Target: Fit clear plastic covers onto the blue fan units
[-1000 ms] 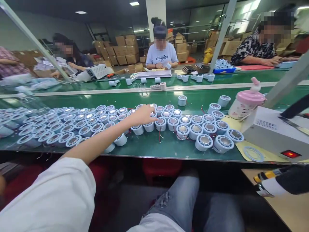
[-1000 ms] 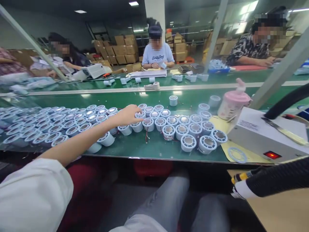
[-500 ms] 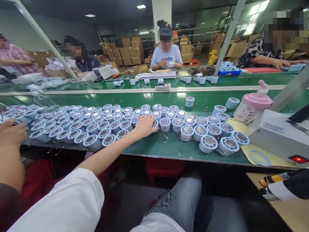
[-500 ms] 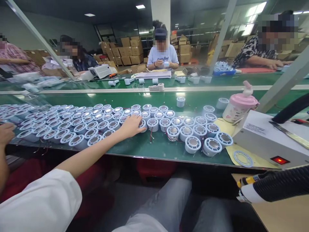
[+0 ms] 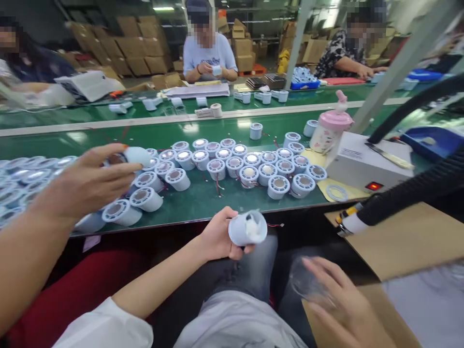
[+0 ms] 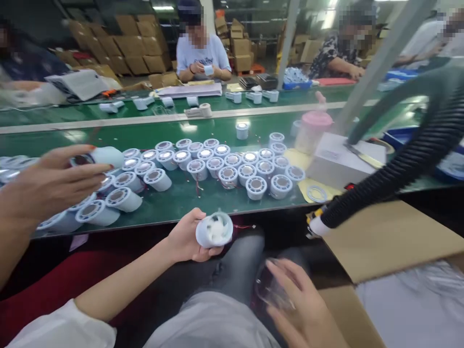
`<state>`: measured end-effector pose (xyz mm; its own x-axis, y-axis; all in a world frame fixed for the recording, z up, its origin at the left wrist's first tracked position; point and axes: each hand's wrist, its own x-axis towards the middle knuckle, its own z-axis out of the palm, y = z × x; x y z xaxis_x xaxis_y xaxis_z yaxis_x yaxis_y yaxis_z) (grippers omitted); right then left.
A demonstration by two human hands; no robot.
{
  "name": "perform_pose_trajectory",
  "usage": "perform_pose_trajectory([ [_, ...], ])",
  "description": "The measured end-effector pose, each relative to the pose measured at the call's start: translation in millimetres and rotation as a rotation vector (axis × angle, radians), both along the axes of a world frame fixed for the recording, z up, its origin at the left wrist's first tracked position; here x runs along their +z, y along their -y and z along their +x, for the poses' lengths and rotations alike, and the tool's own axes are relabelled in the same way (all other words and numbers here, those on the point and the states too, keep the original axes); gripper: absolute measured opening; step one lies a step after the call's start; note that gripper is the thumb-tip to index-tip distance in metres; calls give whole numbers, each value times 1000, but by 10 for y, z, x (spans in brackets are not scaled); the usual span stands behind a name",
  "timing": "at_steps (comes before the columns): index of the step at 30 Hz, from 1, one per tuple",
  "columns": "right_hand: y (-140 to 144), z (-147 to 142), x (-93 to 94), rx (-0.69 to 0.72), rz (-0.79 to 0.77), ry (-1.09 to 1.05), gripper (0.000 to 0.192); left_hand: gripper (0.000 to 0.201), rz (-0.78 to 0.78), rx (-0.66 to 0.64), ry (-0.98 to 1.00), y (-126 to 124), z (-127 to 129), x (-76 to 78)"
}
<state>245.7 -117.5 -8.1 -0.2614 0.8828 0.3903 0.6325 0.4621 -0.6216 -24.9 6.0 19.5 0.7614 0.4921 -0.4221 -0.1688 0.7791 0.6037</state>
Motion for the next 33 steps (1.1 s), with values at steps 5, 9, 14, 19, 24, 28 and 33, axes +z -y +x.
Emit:
perform_pose_trajectory([
  [5, -158, -315, 43, -135, 47, 219, 56, 46, 222, -284, -245, 68, 361, -66],
  [9, -256, -325, 121, -171, -164, 207, 31, 23, 862, -356, -373, 79, 454, 80],
  [14, -240, -220, 242, -34, -506, -197, 16, 37, 1195, -182, -417, 103, 470, 56],
  [19, -233, -212, 257, -168, -586, -482, 34, 61, 1301, -124, -402, 121, 466, -95],
  [24, -268, -135, 183, -211, -673, -771, 34, 70, 1176, -240, -299, 137, 462, -126],
  [28, -259, -91, 170, -91, -636, -778, 9, 72, 859, -202, -273, 198, 472, -98],
  [33, -142, -90, 170, -57, -387, -385, 40, 78, 593, -213, -243, 230, 460, -53],
])
